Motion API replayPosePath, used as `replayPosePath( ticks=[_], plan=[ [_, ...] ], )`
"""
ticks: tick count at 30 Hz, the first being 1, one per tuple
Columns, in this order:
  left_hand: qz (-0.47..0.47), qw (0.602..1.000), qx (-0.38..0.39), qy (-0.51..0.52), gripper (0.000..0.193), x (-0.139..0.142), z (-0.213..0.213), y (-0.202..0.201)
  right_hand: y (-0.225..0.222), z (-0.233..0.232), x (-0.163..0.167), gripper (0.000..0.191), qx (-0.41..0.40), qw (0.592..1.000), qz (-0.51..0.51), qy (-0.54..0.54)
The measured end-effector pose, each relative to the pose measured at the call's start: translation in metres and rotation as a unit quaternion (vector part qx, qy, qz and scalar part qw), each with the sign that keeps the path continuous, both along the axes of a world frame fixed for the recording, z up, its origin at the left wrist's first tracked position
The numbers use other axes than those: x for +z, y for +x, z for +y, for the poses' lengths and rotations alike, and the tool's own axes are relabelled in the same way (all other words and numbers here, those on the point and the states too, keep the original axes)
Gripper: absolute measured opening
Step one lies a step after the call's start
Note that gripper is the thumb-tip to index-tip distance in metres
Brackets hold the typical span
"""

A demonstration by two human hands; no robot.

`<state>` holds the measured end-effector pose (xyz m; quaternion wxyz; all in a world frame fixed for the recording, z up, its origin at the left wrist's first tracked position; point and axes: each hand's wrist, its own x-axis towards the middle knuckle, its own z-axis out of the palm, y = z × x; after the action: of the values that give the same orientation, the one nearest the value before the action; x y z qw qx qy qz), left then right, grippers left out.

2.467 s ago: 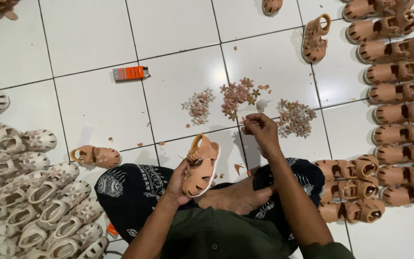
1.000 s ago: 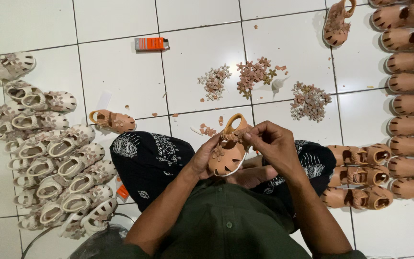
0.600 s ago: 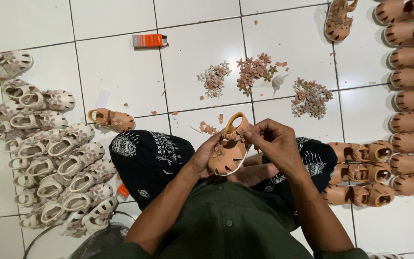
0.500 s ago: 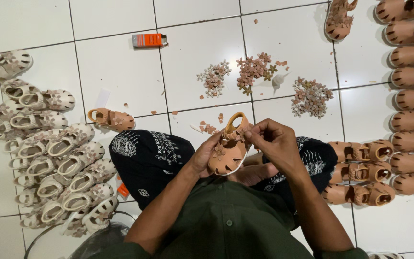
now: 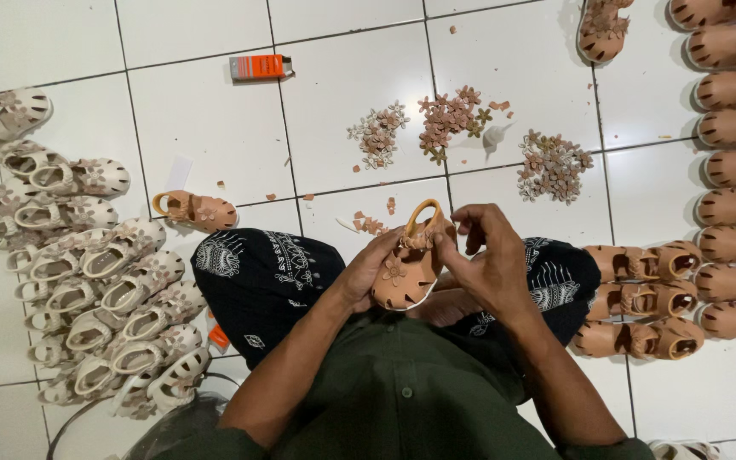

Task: The person sits on a tiled floor and decorates small children's shoes by applying glue and attaching flower-shaped embellishments. They handle multiple shoes, pick up decorations, apply adhesive, and press the pieces onto the shoe surface.

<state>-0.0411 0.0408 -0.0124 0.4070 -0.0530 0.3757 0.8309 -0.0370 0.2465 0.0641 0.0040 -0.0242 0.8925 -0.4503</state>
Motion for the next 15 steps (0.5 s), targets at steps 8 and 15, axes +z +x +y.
replayPosePath(
  ticks=[8,15],
  plan=[
    [-0.040,0.991,-0.125,-0.017,0.051,-0.003,-0.011,-0.010,-0.019,0.024,0.028,0.037,0.239,0.964,-0.093,0.064],
    [-0.039,0.982,-0.182,-0.021,0.051,-0.015,-0.014,-0.016,-0.012,0.020,0.019,0.032,0.282,0.946,-0.127,0.092]
  ],
)
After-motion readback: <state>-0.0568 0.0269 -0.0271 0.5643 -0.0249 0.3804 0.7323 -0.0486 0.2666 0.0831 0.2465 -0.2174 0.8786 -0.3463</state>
